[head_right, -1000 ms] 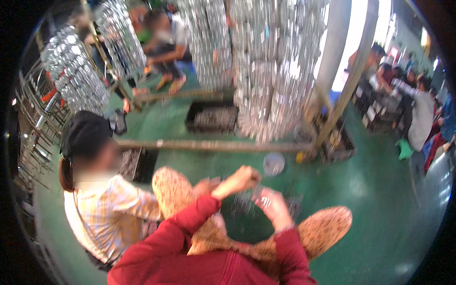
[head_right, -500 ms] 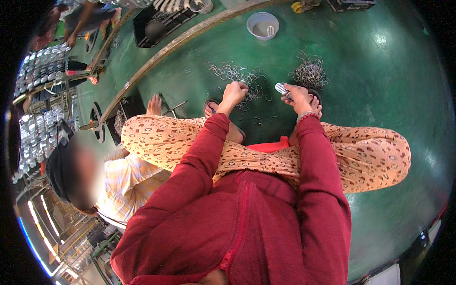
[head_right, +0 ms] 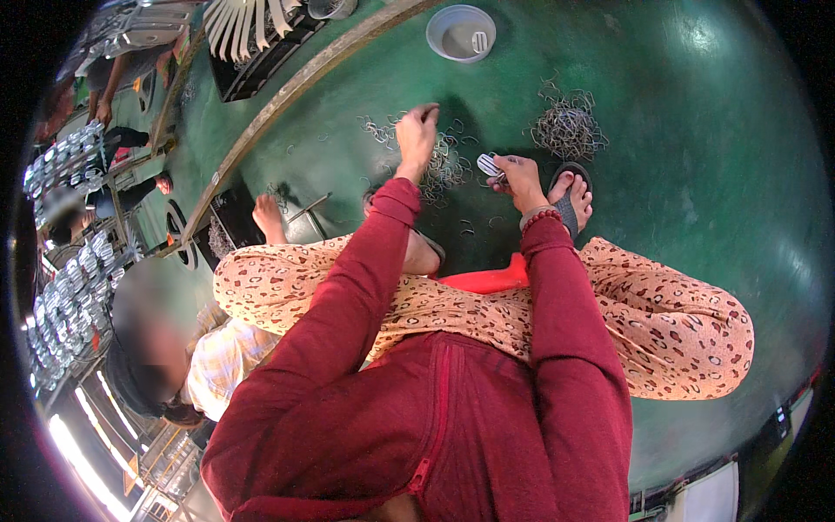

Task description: The person sits on the floor and repeatedly picks up small metal hooks from a pile, then attaches them to a vertical rack of metal hangers. The person continues this repetitive assembly process for the duration of the clip.

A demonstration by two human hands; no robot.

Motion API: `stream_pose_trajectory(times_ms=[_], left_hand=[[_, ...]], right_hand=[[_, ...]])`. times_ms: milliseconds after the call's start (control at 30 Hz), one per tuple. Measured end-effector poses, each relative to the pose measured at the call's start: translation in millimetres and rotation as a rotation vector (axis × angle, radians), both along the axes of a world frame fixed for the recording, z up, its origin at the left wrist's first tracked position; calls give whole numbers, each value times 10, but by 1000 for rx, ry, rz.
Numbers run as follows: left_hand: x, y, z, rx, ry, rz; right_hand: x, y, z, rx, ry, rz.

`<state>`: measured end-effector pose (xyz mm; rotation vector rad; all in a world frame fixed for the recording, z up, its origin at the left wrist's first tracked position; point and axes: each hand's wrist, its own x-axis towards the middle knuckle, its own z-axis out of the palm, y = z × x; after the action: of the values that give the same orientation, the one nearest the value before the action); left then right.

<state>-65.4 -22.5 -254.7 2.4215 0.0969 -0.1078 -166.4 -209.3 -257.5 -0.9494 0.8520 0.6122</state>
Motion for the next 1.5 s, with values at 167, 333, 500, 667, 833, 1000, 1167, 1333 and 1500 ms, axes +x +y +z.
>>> stream_pose_trajectory(times_ms=[167,333,500,667,833,1000,1167,1333,1500], left_hand=[[114,69,178,-79,275,-250],[48,-142,379,-438,535,-513],[112,-248,487,-299,596,-443],[14,-258,238,-543,518,-33],[-271,-412,-138,-645,567,137],[-244,-508,237,-6,208,-160],[10,-530,815,-238,271,-619],[-5,-423,835,-270,548,-628],[-49,-172,436,-193,433,-374]], right_hand=[[18,-59,-47,192,-1,-56],[116,-143,62,251,-54,7],[243,-207,246,307,-115,-47],[266,-282,187,247,-112,-177],[293,-306,361,39,-123,-32],[441,-449,530,-88,-99,252],[649,-477,729,-53,-160,569],[636,-361,819,-55,-133,691],[530,-188,364,121,-208,371]])
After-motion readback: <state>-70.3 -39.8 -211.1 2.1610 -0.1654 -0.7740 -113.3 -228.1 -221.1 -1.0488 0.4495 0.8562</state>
